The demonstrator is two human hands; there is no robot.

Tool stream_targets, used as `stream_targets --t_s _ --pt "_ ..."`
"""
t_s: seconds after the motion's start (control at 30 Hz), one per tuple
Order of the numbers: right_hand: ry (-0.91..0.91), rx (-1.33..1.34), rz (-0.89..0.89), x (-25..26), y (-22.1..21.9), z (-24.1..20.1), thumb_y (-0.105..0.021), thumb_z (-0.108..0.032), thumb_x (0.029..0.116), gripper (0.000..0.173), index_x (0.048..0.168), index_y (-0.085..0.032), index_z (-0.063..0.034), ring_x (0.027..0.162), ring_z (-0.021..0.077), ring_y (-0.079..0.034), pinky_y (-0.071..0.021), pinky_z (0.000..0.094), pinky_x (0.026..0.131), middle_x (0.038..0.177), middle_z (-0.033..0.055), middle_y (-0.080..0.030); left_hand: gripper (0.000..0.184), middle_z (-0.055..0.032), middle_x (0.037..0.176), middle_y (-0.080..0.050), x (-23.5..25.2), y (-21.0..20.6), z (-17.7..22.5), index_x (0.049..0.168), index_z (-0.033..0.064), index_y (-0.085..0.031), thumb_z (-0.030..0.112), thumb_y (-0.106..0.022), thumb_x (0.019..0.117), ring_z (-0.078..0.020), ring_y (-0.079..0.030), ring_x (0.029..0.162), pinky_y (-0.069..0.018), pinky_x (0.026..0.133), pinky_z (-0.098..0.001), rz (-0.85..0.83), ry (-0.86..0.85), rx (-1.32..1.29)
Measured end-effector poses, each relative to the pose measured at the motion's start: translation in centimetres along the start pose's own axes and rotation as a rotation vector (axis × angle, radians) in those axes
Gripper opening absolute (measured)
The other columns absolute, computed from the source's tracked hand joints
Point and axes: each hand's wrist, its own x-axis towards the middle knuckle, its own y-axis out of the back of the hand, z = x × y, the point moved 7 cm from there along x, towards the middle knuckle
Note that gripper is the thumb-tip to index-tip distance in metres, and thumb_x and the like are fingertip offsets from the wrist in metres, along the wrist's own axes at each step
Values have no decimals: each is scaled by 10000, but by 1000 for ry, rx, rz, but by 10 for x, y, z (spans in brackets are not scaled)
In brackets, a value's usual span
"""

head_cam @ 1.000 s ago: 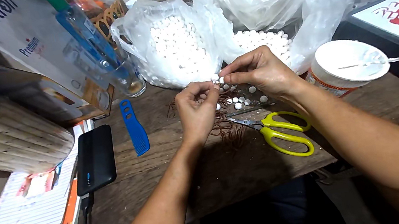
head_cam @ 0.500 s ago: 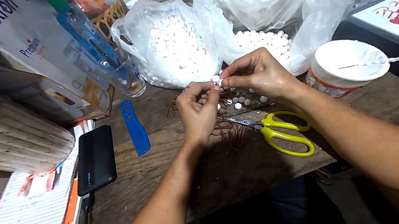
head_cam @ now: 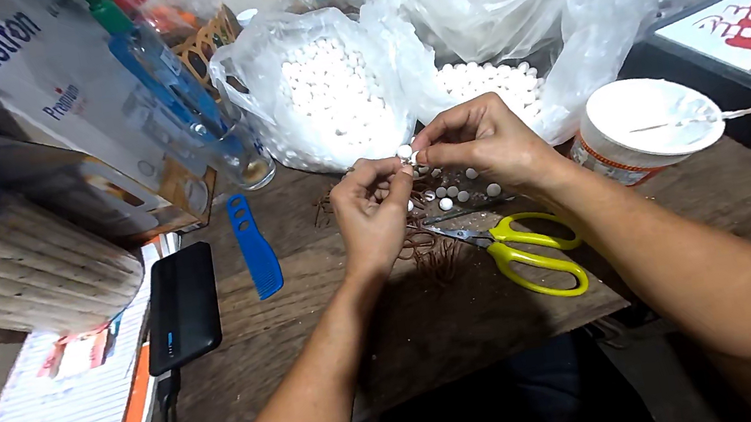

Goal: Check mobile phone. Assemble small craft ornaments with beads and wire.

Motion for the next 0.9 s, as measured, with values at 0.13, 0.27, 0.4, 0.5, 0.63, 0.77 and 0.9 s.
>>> stream_targets --t_s 0.13,0.27,0.4,0.5,0.63,0.77,0.9 --pt "-9 -5 8 -1 0 -1 -682 20 890 71 886 -720 -39 638 -44 -602 -511 128 606 760 -63 -686 71 17 854 -596 0 0 0 892 15 -672 -32 -631 926 37 -545 654 -475 591 -103 2 -3 10" --pt "2 -10 13 -1 0 -1 -679 20 887 73 880 -720 -40 627 -50 -596 -504 124 594 753 -64 -687 67 17 844 -584 1 -1 0 889 5 -677 -35 -637 925 41 -528 647 -458 584 -97 16 14 19" --pt "40 -46 65 -4 12 -14 -699 -53 910 166 1068 -710 -2 721 -30 -640 -548 150 674 842 -48 -702 114 43 840 -658 2 0 -10 956 95 -659 8 -596 994 -12 -613 673 -539 637 -173 3 210 -238" --pt "105 -89 145 -15 30 -28 -661 -102 939 261 1179 -681 1 775 -7 -656 -560 179 703 910 -50 -718 186 21 839 -690 5 -3 -18 935 120 -674 21 -542 1022 -41 -635 706 -551 688 -190 -18 363 -481" --pt "-52 -215 69 -31 17 -8 -671 -56 938 155 1072 -726 -1 634 18 -572 -495 191 573 832 9 -683 223 -23 901 -688 1 -11 -23 972 86 -689 -49 -512 986 -63 -636 724 -555 695 -194 -58 487 -646" --pt "-107 -44 61 -26 0 4 -683 -2 934 101 1023 -730 -3 620 -11 -579 -497 155 569 818 -5 -699 204 -41 880 -698 -1 -14 -26 992 54 -674 -63 -507 1001 -73 -655 705 -567 680 -199 3 553 -697" --pt "-15 9 150 -26 -5 3 -675 6 936 78 948 -749 -13 723 -16 -635 -538 159 667 859 -18 -724 177 -15 791 -683 -2 -14 -26 977 94 -545 -82 -540 994 -83 -679 669 -582 651 -211 68 568 -643"
